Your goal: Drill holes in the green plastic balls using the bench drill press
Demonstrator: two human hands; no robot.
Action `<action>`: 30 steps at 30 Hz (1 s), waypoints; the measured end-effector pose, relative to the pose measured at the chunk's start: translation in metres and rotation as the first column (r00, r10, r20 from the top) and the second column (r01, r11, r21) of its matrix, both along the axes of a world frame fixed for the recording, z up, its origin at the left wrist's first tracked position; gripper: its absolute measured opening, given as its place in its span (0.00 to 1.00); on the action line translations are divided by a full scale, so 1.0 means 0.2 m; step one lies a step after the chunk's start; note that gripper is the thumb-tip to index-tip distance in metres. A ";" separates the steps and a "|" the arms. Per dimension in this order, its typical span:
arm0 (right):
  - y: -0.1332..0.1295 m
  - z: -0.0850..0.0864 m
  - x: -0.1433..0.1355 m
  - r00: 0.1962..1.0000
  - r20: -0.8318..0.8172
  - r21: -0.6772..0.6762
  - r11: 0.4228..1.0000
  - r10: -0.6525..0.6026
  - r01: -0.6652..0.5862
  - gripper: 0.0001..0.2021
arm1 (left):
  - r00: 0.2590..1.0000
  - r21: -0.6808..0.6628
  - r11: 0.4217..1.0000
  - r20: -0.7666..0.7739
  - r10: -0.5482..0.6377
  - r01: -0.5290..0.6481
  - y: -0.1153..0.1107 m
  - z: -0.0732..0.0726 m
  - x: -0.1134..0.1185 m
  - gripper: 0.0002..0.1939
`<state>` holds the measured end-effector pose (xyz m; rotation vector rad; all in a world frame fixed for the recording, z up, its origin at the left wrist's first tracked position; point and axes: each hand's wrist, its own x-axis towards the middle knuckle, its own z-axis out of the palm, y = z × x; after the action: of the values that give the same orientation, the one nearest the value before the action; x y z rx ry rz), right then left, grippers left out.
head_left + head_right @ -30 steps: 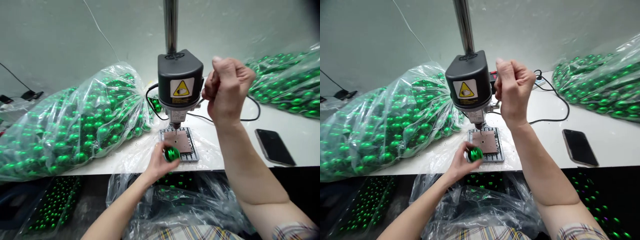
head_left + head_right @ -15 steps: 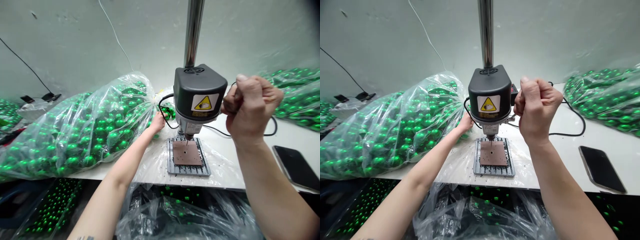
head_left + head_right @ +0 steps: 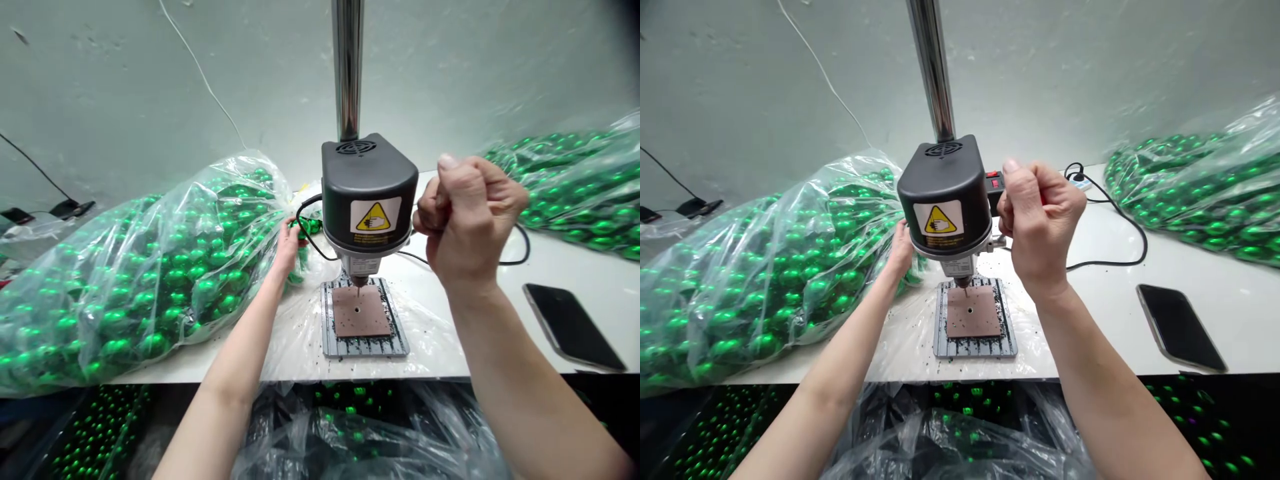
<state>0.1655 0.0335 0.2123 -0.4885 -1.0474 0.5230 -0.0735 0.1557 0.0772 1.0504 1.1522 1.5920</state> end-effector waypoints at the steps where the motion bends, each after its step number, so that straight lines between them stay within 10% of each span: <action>1: 0.00 0.00 0.00 1.000 -0.004 0.006 1.000 -0.001 0.001 0.22 | 0.996 -0.044 0.999 0.090 0.001 0.003 -0.07 0.01 -0.03 0.16; 11: 0.02 0.00 -0.01 1.000 0.000 0.062 0.998 -0.011 0.011 0.23 | 0.860 -0.308 0.841 0.408 -0.306 0.446 -0.74 -0.06 0.00 0.23; 15: 0.02 0.00 0.00 1.000 -0.024 0.068 0.998 0.017 -0.015 0.23 | 0.840 -0.318 0.816 0.432 -0.329 0.483 -0.80 -0.08 0.10 0.23; 20: 0.03 0.01 0.00 0.997 0.056 0.017 0.999 -0.050 0.049 0.29 | 0.944 -0.245 0.912 0.045 -0.327 0.328 -0.82 -0.14 0.21 0.33; 30: 0.05 0.00 0.01 0.984 0.144 -0.020 0.994 -0.108 0.112 0.31 | 0.857 -0.184 0.939 -0.386 -0.340 0.290 -0.77 -0.22 0.31 0.27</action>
<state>0.1671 0.0445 0.2119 -0.6116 -1.1436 0.4099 -0.0108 0.0010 0.0333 1.4591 1.2539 1.0538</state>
